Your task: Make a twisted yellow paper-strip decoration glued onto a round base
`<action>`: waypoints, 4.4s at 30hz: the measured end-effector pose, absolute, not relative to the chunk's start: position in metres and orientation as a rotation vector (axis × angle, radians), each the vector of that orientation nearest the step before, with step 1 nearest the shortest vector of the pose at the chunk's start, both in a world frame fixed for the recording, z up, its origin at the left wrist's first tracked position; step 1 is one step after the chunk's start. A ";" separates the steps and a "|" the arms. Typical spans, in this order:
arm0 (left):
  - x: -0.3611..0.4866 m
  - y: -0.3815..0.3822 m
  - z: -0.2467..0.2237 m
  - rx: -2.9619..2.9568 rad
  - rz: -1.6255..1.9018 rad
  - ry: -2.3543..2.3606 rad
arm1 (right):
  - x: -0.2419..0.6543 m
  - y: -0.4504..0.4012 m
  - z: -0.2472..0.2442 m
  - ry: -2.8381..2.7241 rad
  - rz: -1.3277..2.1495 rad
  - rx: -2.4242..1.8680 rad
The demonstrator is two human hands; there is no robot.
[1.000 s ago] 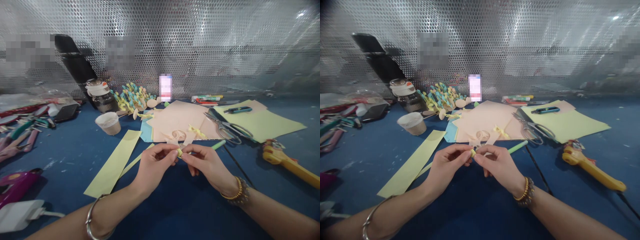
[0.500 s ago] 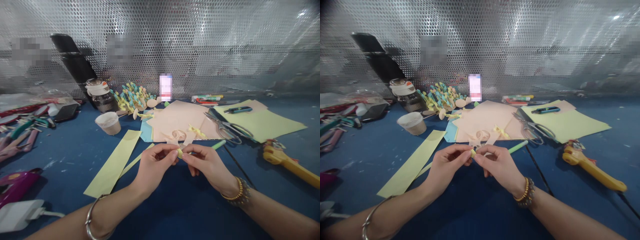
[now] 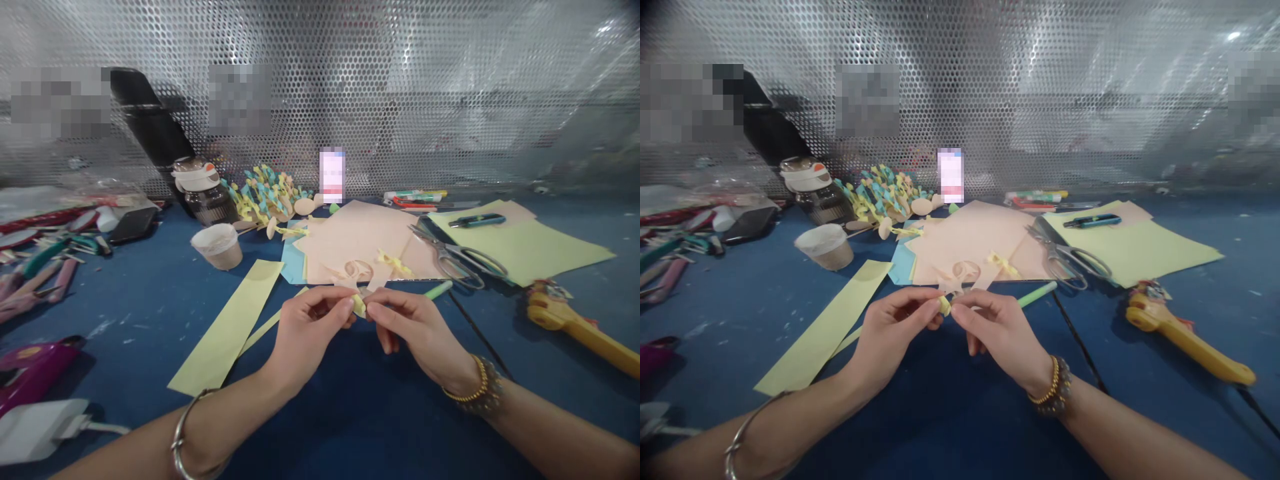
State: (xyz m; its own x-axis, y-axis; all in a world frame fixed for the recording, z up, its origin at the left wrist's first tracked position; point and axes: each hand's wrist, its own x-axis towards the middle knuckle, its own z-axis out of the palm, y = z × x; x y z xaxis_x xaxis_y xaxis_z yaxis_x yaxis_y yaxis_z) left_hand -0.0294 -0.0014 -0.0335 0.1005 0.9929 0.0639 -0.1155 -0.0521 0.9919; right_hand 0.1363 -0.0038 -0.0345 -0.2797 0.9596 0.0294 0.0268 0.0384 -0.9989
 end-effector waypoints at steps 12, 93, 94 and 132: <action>-0.029 -0.002 -0.033 1.221 1.241 1.007 | 0.136 -0.004 -0.035 -1.474 1.351 -1.072; -0.029 -0.006 -0.031 1.317 1.212 1.071 | 0.135 -0.004 -0.035 -1.467 1.286 -1.184; -0.029 -0.006 -0.031 1.305 1.213 1.065 | 0.135 -0.004 -0.035 -1.469 1.284 -1.181; -0.029 -0.001 -0.032 1.260 1.195 1.007 | 0.137 -0.003 -0.034 -1.525 1.294 -1.157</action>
